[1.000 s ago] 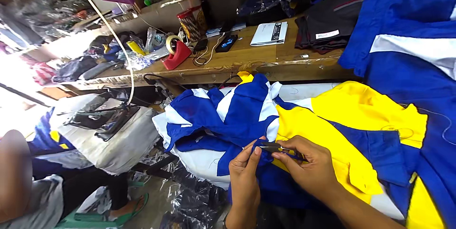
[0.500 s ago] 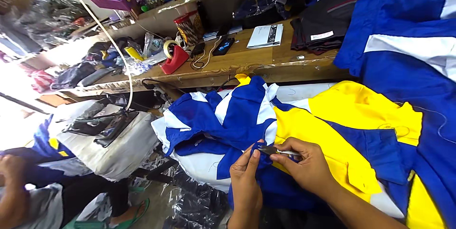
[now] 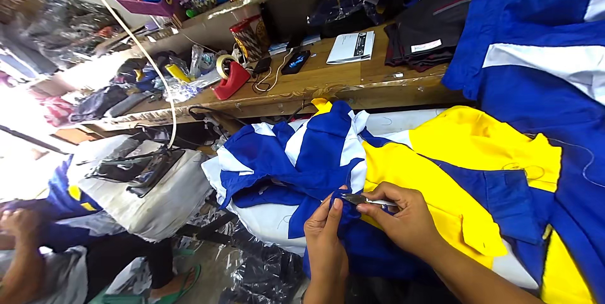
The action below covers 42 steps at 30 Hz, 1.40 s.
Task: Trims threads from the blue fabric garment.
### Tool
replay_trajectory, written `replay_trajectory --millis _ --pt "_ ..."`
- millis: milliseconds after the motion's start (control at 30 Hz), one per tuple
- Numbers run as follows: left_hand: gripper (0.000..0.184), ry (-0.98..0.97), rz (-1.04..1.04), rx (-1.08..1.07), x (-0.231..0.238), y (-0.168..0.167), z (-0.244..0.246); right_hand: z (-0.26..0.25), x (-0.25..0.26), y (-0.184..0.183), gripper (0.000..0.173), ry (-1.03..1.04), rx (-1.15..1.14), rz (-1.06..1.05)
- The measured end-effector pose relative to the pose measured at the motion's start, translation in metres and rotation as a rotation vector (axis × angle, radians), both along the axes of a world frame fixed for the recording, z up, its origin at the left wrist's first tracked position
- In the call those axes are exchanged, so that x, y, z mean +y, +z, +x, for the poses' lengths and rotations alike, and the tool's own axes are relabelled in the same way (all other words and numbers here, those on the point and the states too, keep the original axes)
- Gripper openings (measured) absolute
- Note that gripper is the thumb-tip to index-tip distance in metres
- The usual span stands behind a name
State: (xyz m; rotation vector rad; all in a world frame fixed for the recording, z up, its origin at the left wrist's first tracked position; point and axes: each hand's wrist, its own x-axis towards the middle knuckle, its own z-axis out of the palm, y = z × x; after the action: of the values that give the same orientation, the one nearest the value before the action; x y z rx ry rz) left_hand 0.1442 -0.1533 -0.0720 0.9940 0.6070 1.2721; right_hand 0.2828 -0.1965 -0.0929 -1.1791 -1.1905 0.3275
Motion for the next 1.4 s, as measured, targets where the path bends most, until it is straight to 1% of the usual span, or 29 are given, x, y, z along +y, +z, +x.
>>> replay_trajectory --millis 133,300,467,600,700,800,867,900,933,1033,1100,1400 --pt "0.022 0.010 0.012 -0.005 0.001 0.001 -0.001 -0.002 0.000 0.001 0.022 0.018 0.013 -0.021" --pt "0.021 0.015 0.040 0.012 0.001 0.000 -0.001 -0.001 0.001 0.001 0.023 -0.018 -0.028 -0.022" --pt "0.021 0.012 0.013 0.012 0.001 0.000 -0.001 -0.002 0.002 0.000 0.021 0.010 0.014 -0.030" --pt "0.021 0.008 0.031 0.008 0.002 0.001 -0.001 -0.003 -0.002 0.000 0.026 -0.014 -0.036 -0.065" --pt "0.020 0.012 0.076 0.014 0.001 -0.001 -0.001 -0.004 -0.001 0.001 0.024 -0.042 -0.052 -0.042" --pt "0.019 0.019 0.121 0.033 0.001 -0.004 -0.001 -0.005 0.002 0.003 0.020 0.000 0.028 -0.022" --pt "0.019 0.020 0.100 0.024 0.000 -0.002 0.000 -0.007 0.001 0.005 0.015 0.076 0.148 0.016" --pt "0.020 0.023 0.083 0.021 -0.001 -0.001 0.000 -0.007 0.000 0.006 0.013 0.080 0.173 0.035" --pt "0.021 0.022 0.065 0.016 -0.001 0.000 -0.001 -0.006 -0.001 0.006 0.015 0.056 0.156 0.040" --pt "0.022 -0.001 0.025 0.006 0.000 0.001 -0.002 -0.003 -0.004 0.001 0.024 -0.075 0.008 0.019" --pt "0.022 -0.009 0.016 0.003 -0.001 0.002 -0.002 -0.002 -0.005 -0.004 0.027 -0.117 -0.057 0.007" --pt "0.021 0.003 0.012 -0.009 -0.001 0.004 -0.003 -0.004 0.000 -0.005 0.027 -0.115 -0.088 0.077"
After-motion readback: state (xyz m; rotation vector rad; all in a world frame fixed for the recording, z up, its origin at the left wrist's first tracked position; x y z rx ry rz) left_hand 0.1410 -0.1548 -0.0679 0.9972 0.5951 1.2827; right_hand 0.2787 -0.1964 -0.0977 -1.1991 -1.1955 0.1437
